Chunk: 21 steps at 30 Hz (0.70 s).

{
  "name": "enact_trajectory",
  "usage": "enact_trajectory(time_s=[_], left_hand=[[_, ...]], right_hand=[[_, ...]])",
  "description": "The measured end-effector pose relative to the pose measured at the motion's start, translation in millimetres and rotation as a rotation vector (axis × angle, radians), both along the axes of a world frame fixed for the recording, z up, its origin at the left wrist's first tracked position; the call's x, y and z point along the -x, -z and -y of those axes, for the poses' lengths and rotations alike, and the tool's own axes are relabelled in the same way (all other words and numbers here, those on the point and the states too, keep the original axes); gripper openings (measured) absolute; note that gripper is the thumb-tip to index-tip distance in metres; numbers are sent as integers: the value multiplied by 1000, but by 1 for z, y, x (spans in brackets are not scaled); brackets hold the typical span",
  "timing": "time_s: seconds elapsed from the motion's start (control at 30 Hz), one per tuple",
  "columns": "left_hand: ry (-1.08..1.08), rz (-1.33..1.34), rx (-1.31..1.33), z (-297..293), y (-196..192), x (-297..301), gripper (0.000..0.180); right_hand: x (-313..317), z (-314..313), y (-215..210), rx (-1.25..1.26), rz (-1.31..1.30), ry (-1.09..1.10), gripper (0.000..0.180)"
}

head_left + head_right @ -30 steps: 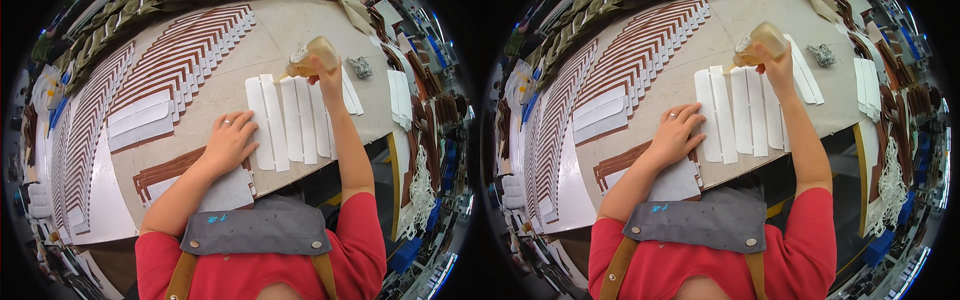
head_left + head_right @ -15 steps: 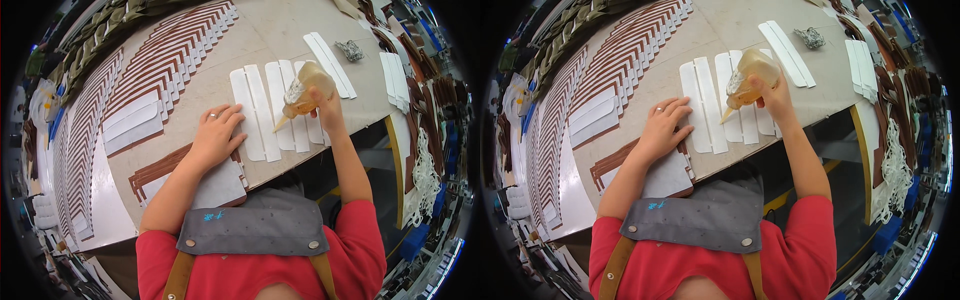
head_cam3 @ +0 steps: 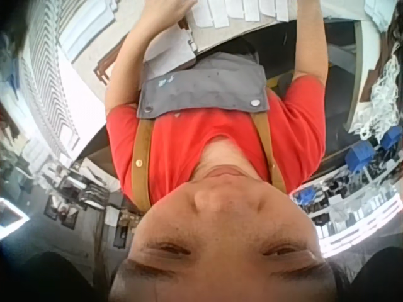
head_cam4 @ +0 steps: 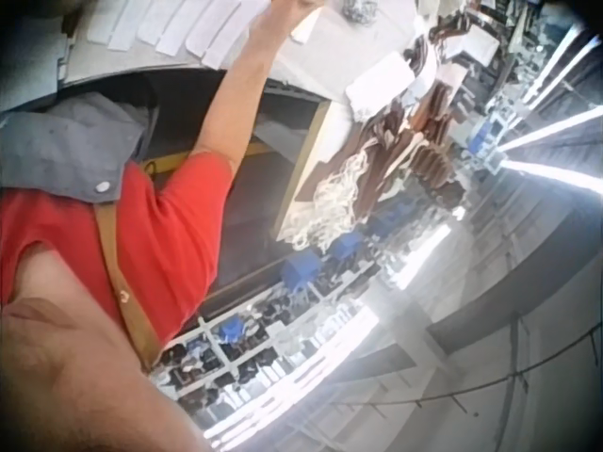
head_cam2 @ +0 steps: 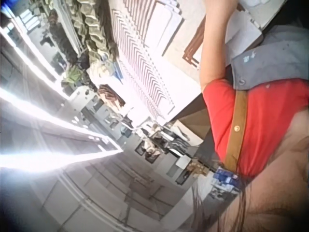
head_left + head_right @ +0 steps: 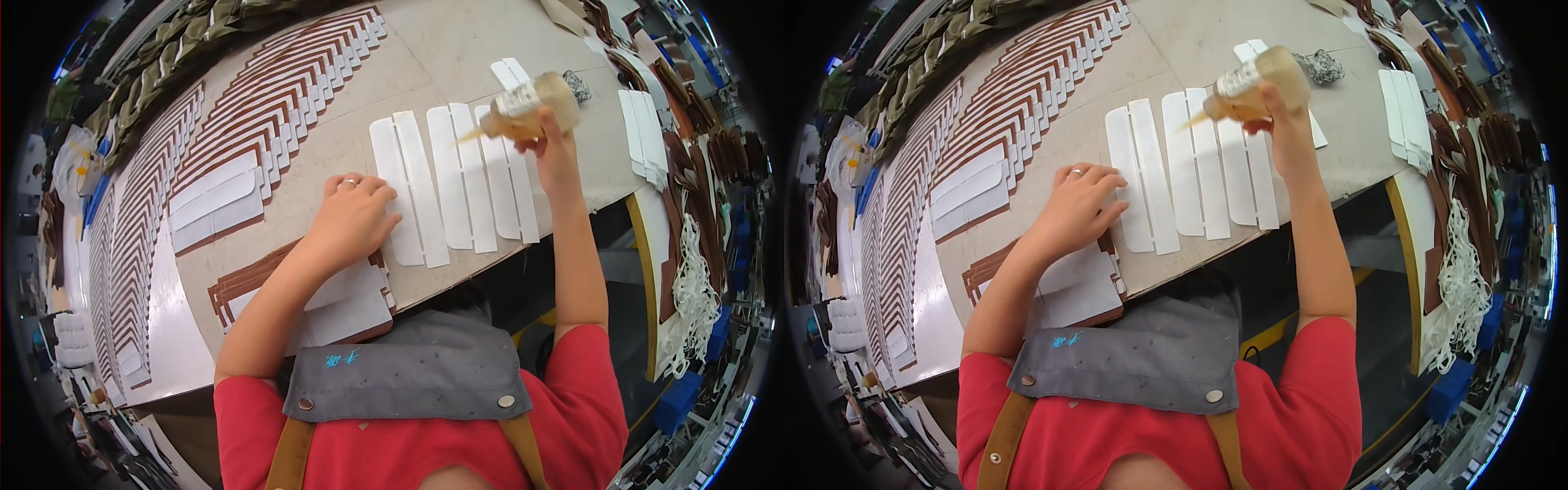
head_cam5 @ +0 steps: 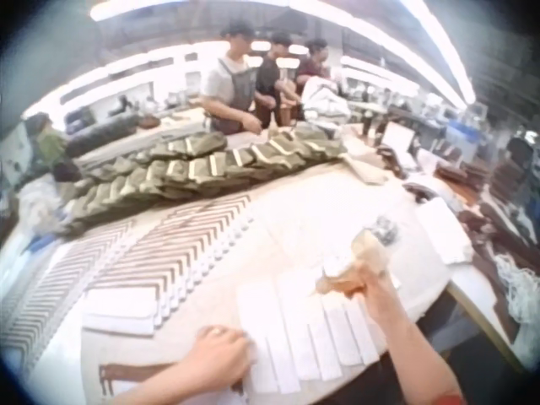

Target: The person assembles small paper components by applying glue to white strips and attaching them to brown rectangular frames. They handle the items one at a time, pressing the glued parts into place and stacking the finished units on the table.

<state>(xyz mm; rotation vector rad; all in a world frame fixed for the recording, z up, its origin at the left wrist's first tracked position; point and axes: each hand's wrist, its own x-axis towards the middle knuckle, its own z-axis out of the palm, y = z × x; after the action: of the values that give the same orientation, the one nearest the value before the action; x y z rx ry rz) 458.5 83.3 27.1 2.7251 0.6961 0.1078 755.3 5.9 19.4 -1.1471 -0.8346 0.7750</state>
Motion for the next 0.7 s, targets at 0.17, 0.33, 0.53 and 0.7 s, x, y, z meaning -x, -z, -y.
enact_trajectory(time_s=[0.17, 0.33, 0.53, 0.7], left_hand=[[104, 91, -43, 18, -3, -37, 25], [154, 85, -78, 27, 16, -48, 23], [143, 94, -80, 27, 21, -49, 22], [142, 97, -87, 26, 21, -49, 21]], right_hand=[[-15, -49, -6, -9, 227, 143, 40], [-17, -68, -1, 6, 219, 156, 44], [-20, -70, 5, 24, 226, 166, 42], [-11, -47, 5, 101, 187, 170, 43]])
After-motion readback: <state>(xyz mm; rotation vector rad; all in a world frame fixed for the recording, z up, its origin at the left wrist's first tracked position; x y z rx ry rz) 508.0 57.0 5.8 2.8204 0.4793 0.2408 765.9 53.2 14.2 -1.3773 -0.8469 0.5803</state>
